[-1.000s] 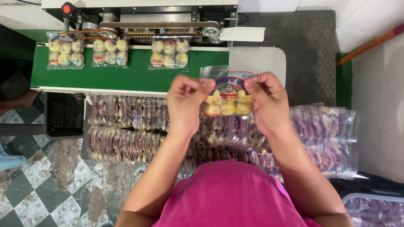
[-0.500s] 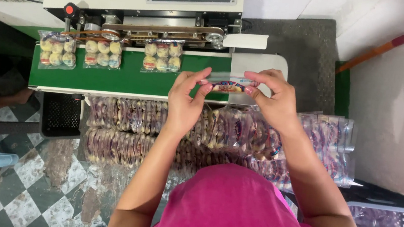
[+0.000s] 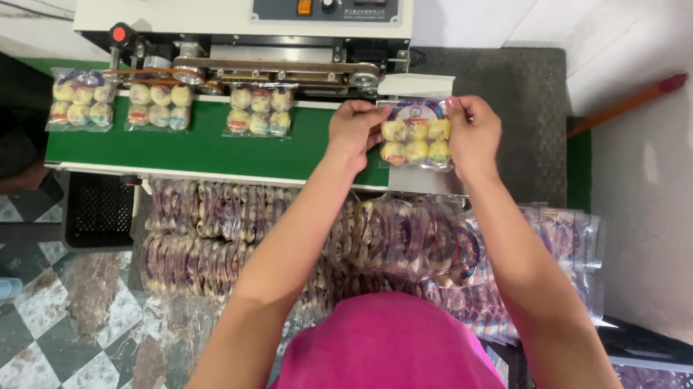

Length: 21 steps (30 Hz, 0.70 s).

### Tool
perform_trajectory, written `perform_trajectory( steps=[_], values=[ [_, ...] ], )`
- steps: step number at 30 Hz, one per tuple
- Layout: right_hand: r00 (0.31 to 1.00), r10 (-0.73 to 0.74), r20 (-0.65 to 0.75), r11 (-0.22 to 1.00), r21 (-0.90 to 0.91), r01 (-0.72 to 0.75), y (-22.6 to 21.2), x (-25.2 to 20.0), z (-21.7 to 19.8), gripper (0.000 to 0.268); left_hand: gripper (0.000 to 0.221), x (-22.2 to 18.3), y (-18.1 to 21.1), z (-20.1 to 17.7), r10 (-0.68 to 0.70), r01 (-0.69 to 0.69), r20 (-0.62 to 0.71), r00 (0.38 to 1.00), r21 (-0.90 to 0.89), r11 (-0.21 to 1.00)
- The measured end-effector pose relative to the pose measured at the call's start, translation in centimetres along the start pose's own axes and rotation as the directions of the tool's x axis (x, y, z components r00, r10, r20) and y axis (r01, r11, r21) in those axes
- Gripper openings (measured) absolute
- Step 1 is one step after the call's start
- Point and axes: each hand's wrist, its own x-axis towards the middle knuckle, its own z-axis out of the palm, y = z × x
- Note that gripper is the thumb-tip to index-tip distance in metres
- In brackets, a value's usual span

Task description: The person is picking up small plastic bags containing snacks and placing them onto the conveyor belt of a continuous band sealer to be heat-sealed.

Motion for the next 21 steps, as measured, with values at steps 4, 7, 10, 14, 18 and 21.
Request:
perform_trajectory(
  steps=[4,7,10,14,18,21],
  values=[
    [0.998,0.04,-0.052,0.996,-0.077,-0.044,3.0,2.8,2.7,0.013,0.04,1.9,-0.4,0.0,-0.052,0.048,-0.05,0.997,-0.078,0.996],
    [0.997,0.038,-0.069,0.991,-0.128,-0.047,2.4,3.1,5.1,0.014,0.039,0.3,2.0,-2.2,0.032,-0.04,-0.085,0.996,-0.09,0.995],
    [0.999,-0.039,-0.007,0.988,-0.149,0.037,1.4,3.1,7.3,0.014,0.03,-2.8,5.4,-6.9,0.238,-0.237,0.0,0.971,0.121,0.964],
    [0.99,0.015,0.144,0.941,-0.336,0.034,0.0,3.6,6.4,0.023,0.025,-10.5,9.7,-12.5,0.191,-0.567,0.564,0.803,0.626,0.535],
    [0.982,0.033,0.186,0.959,-0.284,0.022,-0.8,3.3,4.2,0.025,0.034,-13.6,9.4,-13.8,0.093,-0.68,0.717,0.691,0.601,0.42],
    [0.938,0.209,0.276,0.971,-0.17,-0.166,-7.0,0.4,1.7,0.024,0.018,-11.7,7.3,-14.2,0.081,-0.692,0.702,0.708,0.664,0.283]
  ],
)
